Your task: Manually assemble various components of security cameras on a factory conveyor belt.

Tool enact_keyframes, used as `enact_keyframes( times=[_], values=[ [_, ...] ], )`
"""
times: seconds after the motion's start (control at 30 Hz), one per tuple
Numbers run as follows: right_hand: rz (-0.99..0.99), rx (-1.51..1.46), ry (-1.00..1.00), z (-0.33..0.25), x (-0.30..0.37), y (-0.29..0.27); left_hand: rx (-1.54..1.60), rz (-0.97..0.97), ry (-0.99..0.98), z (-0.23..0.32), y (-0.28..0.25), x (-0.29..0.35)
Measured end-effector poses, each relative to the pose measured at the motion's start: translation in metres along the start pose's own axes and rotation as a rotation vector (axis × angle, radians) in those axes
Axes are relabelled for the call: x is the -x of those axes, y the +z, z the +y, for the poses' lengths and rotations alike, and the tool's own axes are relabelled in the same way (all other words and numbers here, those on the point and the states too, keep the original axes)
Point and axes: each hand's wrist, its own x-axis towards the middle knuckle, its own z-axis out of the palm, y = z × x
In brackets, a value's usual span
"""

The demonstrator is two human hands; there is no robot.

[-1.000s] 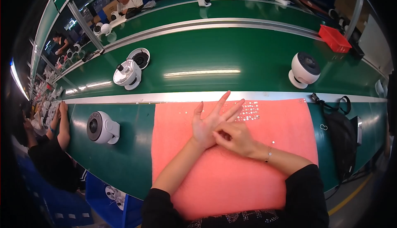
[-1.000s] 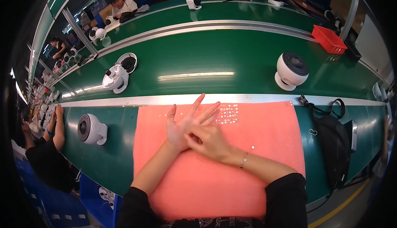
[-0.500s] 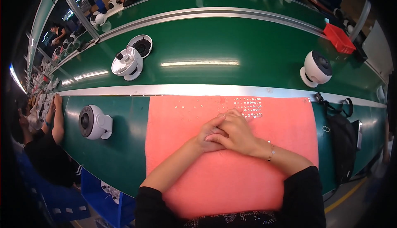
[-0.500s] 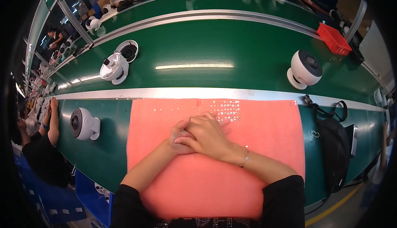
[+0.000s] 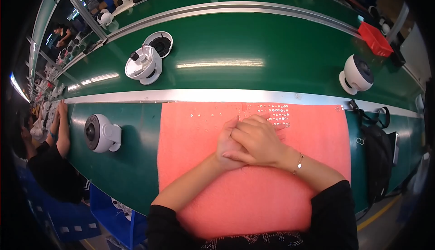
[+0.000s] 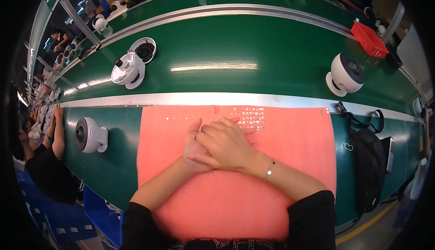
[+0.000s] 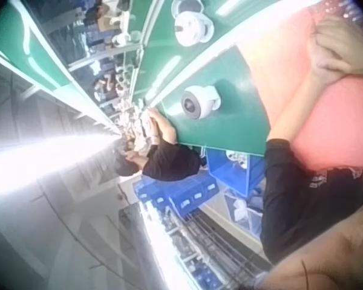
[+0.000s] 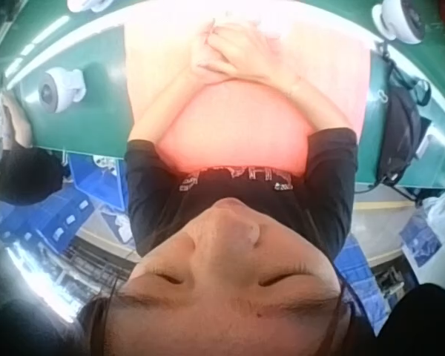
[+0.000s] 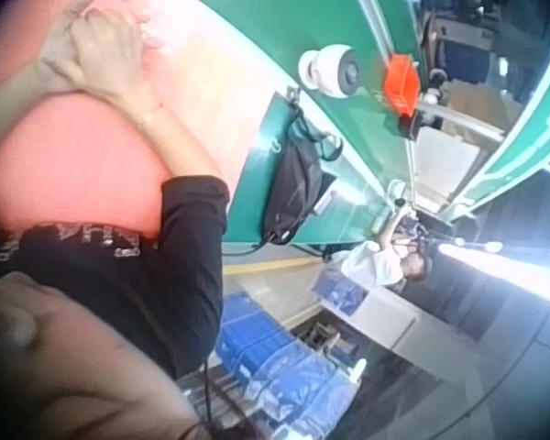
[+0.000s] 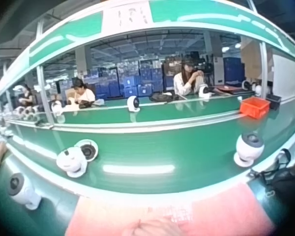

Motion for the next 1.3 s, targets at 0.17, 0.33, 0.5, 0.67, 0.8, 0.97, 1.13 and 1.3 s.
enact_keyframes(
  times=[0.17, 0.33, 0.5, 0.67, 0.8, 0.97, 1.13, 1.3],
  values=[
    [-0.002, -0.035, 0.045, -0.006, 0.001, -0.004, 0.122, 0.056, -0.083, -0.006, -0.002, -0.001],
    [-0.028, -0.112, 0.089, -0.002, 0.004, -0.002, 0.23, 0.106, -0.171, -0.01, 0.001, 0.001],
    [-0.035, -0.118, 0.039, -0.004, 0.008, -0.003, 0.34, 0.152, -0.246, -0.019, 0.006, 0.003],
    [-0.026, -0.129, 0.006, -0.007, 0.006, -0.003, 0.45, 0.205, -0.329, -0.034, 0.019, 0.007],
    [0.005, -0.187, 0.052, -0.005, 0.009, 0.002, -0.051, 0.239, -0.183, -0.03, 0.038, -0.001],
    [0.061, -0.09, 0.021, 0.007, 0.004, 0.004, -0.885, 0.281, 0.128, -0.018, 0.057, -0.006],
    [0.147, 0.016, 0.094, -0.01, 0.001, 0.005, -0.889, 0.748, 1.208, 0.082, 0.07, -0.006],
    [0.047, -0.066, 0.104, -0.015, 0.009, 0.013, -0.637, 0.657, 1.306, 0.167, 0.066, 0.016]
  ],
)
